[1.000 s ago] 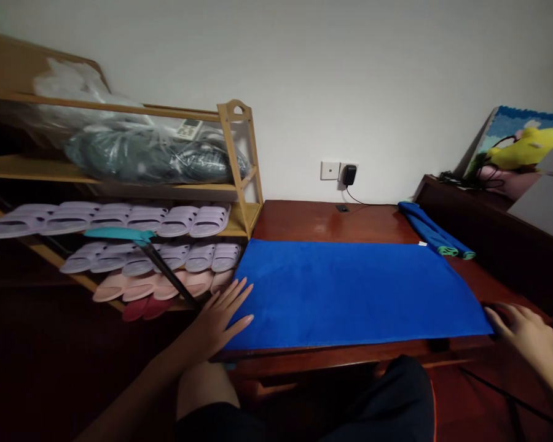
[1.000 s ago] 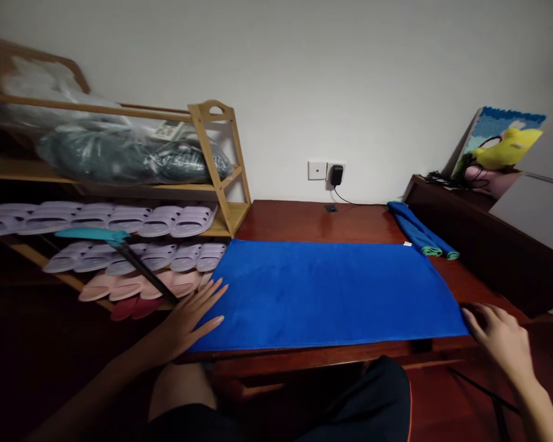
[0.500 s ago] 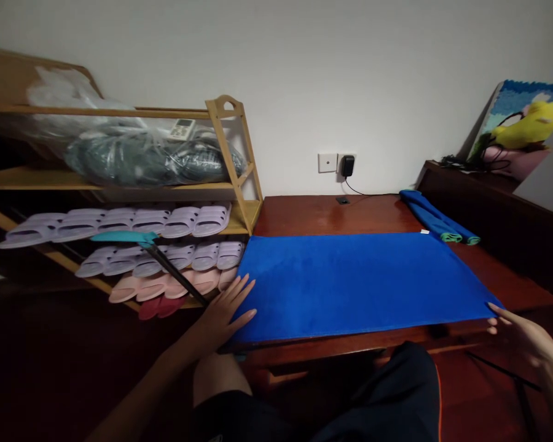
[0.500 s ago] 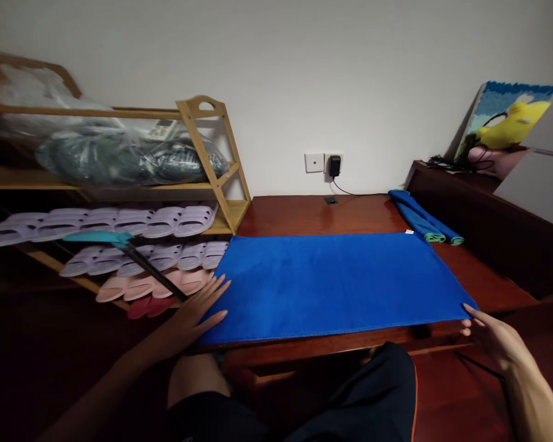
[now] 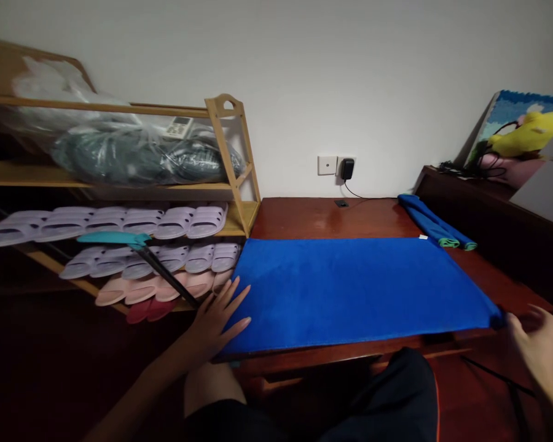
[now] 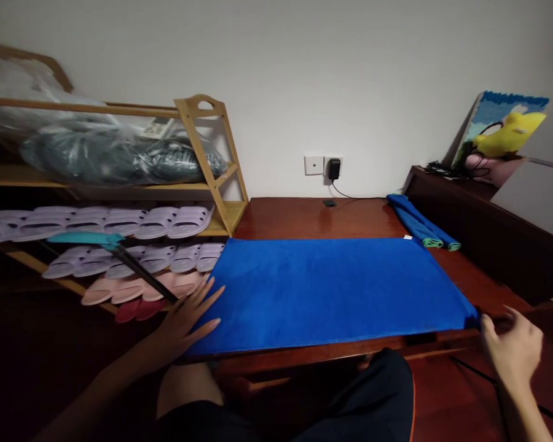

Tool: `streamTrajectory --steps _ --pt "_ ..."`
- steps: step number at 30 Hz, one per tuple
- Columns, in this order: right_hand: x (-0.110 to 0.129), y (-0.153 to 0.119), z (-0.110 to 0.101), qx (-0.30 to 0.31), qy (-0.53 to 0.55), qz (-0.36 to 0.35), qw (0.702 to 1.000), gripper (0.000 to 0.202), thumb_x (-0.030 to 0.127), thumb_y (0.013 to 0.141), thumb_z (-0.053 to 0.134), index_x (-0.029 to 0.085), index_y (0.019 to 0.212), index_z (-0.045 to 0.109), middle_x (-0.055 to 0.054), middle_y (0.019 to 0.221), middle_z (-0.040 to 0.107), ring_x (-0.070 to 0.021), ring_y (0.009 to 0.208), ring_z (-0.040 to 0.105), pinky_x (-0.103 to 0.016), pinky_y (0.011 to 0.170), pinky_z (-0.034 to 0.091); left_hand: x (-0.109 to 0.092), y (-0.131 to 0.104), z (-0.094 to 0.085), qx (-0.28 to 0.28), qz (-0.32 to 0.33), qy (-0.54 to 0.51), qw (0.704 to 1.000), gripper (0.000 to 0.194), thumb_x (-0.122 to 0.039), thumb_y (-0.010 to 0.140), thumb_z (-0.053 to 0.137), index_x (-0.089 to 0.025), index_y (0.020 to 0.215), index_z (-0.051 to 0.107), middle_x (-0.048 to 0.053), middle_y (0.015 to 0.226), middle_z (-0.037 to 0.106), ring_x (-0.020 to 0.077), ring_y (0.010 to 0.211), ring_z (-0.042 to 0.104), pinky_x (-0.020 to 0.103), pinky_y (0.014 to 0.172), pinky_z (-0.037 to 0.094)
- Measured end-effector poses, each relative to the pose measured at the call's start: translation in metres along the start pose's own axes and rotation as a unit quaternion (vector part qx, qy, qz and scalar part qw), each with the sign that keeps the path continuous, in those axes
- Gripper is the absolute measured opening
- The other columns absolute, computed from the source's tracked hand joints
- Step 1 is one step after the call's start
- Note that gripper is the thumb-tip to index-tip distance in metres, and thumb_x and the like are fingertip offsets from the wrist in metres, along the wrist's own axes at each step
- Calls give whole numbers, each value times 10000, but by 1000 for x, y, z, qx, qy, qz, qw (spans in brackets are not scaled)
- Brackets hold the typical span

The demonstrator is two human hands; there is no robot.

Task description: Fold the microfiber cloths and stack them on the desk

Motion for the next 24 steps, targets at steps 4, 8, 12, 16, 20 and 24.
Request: streamTrajectory --steps 4,8,12,16,20,24 --pt "37 -8 40 155 60 -190 967 783 702 810 308 212 1413 406 -165 1378 473 -287 1288 418 -426 998 369 -1 -3 -1 22 6 -12 1000 635 -515 940 328 -314 1496 96 41 1558 128 271 1419 151 519 1104 211" --pt "24 -13 74 308 54 -179 933 788 766 780 279 316 1415 402 -102 1485 333 -305 1373 258 -507 1036 264 5 -12 -2 41 -9 -15 999 625 -513 948 314 -326 1495 78 27 1555 147 269 1416 163 512 1098 235" --pt "37 22 69 313 93 -167 930 776 731 792 351 268 1412 419 -127 1491 310 -302 1372 263 -434 1081 236 7 -4 -11 31 3 -19 999 616 -513 953 287 -305 1499 92 36 1548 182 260 1417 171 511 1114 187" --pt "103 59 90 326 72 -199 921 673 614 891 241 263 1462 306 -85 1516 278 -279 1369 292 -441 1094 251 1 47 -22 -2 11 -38 999 592 -451 971 195 -188 1500 159 67 1541 208 225 1420 165 435 1134 170" --pt "147 71 147 349 -22 -199 916 637 592 895 247 244 1409 392 -103 1508 296 -281 1357 322 -480 1080 289 12 105 -5 28 -53 -29 998 614 -464 956 197 -156 1487 211 71 1545 182 218 1424 148 450 1136 136" --pt "150 68 183 344 -51 -197 917 660 634 891 211 267 1421 356 -96 1507 303 -256 1389 255 -515 1085 249 33 126 17 55 -90 -27 994 670 -532 929 246 -162 1486 217 80 1543 176 245 1427 124 482 1127 135"
Point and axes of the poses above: each hand's wrist, its own y-axis towards the middle knuckle, its own z-axis out of the palm, x = y × z, the point moved 8 cm from there along y, towards the middle knuckle
